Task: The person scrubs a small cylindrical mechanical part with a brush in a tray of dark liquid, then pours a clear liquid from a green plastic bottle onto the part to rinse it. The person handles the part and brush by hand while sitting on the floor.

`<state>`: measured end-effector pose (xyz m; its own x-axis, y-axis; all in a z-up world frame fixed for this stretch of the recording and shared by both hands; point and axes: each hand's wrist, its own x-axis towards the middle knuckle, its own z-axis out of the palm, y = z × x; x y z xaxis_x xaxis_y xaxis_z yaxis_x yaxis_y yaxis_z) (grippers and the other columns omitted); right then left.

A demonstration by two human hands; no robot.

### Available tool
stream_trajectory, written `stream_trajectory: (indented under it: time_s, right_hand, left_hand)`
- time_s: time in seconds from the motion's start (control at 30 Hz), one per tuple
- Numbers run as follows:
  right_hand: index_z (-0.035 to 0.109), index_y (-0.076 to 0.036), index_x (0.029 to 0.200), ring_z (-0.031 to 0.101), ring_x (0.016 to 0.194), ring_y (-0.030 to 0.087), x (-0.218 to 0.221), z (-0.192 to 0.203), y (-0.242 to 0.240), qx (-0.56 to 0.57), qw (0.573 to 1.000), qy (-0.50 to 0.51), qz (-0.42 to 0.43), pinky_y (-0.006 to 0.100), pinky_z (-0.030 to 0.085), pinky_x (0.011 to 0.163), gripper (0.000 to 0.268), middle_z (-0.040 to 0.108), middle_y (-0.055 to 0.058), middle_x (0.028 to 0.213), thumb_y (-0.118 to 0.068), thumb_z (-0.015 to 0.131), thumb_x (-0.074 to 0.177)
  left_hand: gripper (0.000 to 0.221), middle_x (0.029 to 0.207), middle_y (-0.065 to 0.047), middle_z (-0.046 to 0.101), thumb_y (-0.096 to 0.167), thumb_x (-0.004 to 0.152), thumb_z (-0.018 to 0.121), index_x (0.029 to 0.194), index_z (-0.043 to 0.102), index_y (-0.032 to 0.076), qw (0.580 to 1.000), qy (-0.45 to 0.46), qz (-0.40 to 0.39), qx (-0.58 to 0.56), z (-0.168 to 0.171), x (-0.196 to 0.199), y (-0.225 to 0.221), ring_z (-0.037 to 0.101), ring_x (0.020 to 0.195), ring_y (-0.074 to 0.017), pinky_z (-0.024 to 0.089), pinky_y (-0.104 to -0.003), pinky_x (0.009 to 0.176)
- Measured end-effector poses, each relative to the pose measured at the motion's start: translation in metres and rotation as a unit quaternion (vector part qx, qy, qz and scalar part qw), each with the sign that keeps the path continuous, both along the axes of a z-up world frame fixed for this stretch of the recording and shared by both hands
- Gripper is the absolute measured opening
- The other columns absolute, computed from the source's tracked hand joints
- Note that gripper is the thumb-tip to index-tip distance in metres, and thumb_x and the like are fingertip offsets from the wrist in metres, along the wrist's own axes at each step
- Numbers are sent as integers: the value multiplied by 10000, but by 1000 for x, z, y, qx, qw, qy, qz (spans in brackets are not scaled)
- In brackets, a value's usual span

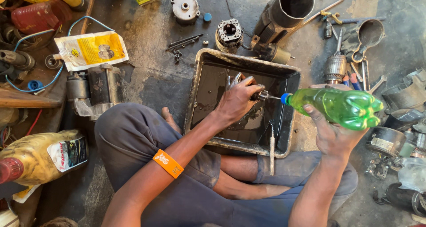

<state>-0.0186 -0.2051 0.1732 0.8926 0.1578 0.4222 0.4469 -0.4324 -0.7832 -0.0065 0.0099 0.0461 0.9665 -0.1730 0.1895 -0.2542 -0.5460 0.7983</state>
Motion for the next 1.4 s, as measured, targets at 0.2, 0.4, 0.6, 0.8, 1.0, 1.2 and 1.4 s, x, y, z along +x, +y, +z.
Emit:
stream_trajectory:
  time_s: [0.2, 0.4, 0.6, 0.8, 1.0, 1.2, 1.4]
  right_hand:
    - [646, -40, 1251, 674, 1088, 155, 3, -3, 4, 58, 997, 38, -26, 438, 333, 1238, 451, 739, 44, 1100, -103, 895, 880]
    - [556, -59, 1286, 711, 1021, 124, 1, -4, -2, 104, 989, 104, -33, 454, 392, 1160, 600, 746, 19, 1076, -132, 898, 799]
    - [593, 10, 1277, 684, 1151, 162, 4, -2, 0, 37, 999, 12, -1, 443, 269, 1327, 477, 730, 64, 1142, -90, 882, 911]
    - [674, -18, 1157, 691, 1076, 145, 4, 8, 1, 54, 998, 22, -17, 454, 314, 1312, 340, 726, 51, 1124, -84, 873, 888]
    - [681, -72, 1093, 705, 995, 122, 1, 15, 5, 137, 984, 98, -60, 483, 397, 1196, 387, 736, 21, 1069, -104, 880, 762]
    - [644, -22, 1155, 715, 1055, 169, -1, 5, -3, 112, 991, 54, -44, 431, 488, 1131, 402, 726, 72, 1105, -58, 886, 835]
    - [622, 40, 1237, 706, 1093, 208, -2, -7, -11, 57, 998, -3, 9, 406, 491, 1198, 380, 717, 136, 1188, 1, 871, 952]
  left_hand:
    - [263, 888, -91, 698, 260, 777, 843, 930, 758, 63, 999, 8, 15, 47, -3, 1, 0, 676, 840, -321, 554, -471, 862]
    - [262, 893, -127, 703, 261, 788, 835, 915, 760, 45, 997, 58, 10, 44, -1, -2, -2, 680, 849, -333, 561, -456, 803]
    - [345, 773, -151, 756, 394, 839, 789, 914, 761, 58, 966, 257, 1, -31, -8, 8, -3, 724, 668, -229, 546, -393, 646]
    - [342, 766, -92, 699, 356, 992, 631, 964, 646, 15, 839, 426, -59, -334, -41, 7, -15, 664, 626, -156, 505, -309, 515]
    - [358, 763, -104, 657, 322, 1069, 514, 1012, 600, -21, 683, 523, -74, -504, -67, 8, -18, 680, 642, -197, 568, -337, 563]
    - [414, 752, -132, 646, 316, 1060, 344, 1030, 579, -23, 635, 541, -54, -549, -63, 10, -14, 669, 622, -219, 591, -361, 554]
    - [310, 797, -149, 663, 230, 1027, 357, 1018, 564, 0, 656, 537, -36, -530, -68, 11, -14, 683, 662, -221, 584, -346, 564]
